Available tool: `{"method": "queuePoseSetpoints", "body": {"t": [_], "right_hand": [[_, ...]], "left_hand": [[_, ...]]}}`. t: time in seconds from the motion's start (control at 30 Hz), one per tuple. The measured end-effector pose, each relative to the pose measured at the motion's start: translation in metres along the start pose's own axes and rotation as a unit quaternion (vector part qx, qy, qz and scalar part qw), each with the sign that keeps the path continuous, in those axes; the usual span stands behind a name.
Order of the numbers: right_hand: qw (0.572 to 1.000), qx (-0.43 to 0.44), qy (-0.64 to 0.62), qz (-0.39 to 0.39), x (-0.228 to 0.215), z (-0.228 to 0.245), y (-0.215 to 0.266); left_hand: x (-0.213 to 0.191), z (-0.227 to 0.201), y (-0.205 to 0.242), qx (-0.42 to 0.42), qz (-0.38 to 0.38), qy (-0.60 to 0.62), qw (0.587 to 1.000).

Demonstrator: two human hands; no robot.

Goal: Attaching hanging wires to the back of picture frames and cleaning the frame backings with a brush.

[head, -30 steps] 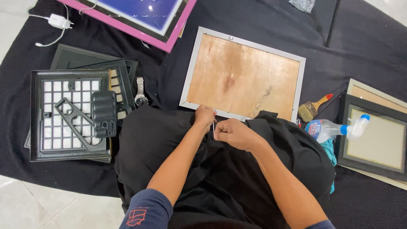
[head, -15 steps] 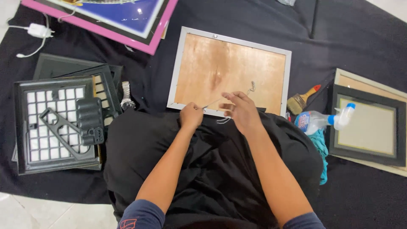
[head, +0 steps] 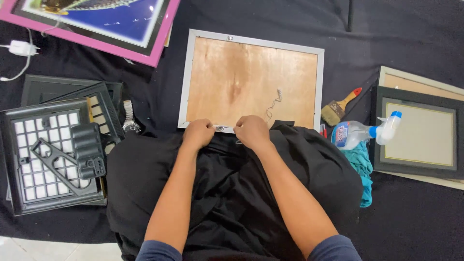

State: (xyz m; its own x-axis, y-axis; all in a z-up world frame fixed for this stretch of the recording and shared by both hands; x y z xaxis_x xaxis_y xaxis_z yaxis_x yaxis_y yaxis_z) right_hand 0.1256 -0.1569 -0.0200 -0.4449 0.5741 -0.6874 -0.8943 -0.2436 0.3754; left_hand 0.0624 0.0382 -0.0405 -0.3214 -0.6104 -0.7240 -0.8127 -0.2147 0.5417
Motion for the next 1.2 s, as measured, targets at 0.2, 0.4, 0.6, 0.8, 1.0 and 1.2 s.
{"method": "queuePoseSetpoints", "body": {"t": [0.2,0.4,0.6,0.8,1.0,1.2], "right_hand": [[0.997,0.013,0.035,0.06,-0.02,0.026,0.021],[0.996,0.016,0.02,0.083,-0.005,0.021,0.007],[0.993,0.03,0.027,0.11,-0.004,0.028,0.008],[0.992,0.033,0.017,0.12,-0.007,0.025,0.006],[0.996,0.017,0.014,0.085,-0.007,0.022,0.011],[0.997,0.0,-0.037,0.065,-0.02,0.024,0.017]], "left_hand": [[-0.021,-0.014,0.011,0.01,0.022,0.028,0.999],[-0.012,-0.009,-0.004,-0.003,0.008,-0.029,1.0],[-0.014,-0.017,0.0,-0.014,-0.03,-0.026,0.999],[-0.021,-0.019,0.002,0.0,-0.079,0.014,0.997],[-0.004,-0.008,-0.005,-0.018,-0.074,-0.01,0.997],[-0.025,-0.047,0.041,0.122,-0.13,-0.055,0.982]]}}
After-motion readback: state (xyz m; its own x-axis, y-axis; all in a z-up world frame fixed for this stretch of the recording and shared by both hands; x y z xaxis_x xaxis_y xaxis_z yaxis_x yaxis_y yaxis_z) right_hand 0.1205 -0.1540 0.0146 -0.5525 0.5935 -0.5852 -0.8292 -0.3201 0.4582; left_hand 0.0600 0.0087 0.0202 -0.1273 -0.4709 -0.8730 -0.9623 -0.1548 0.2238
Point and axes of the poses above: each hand's wrist, its own y-axis away from the middle knuckle, its own x-axis out of the palm, z = x × y, the point moved 6 cm from there along -y, towards the middle knuckle, and after that the axes turned 11 degrees about -y, right-handed, at the moved point
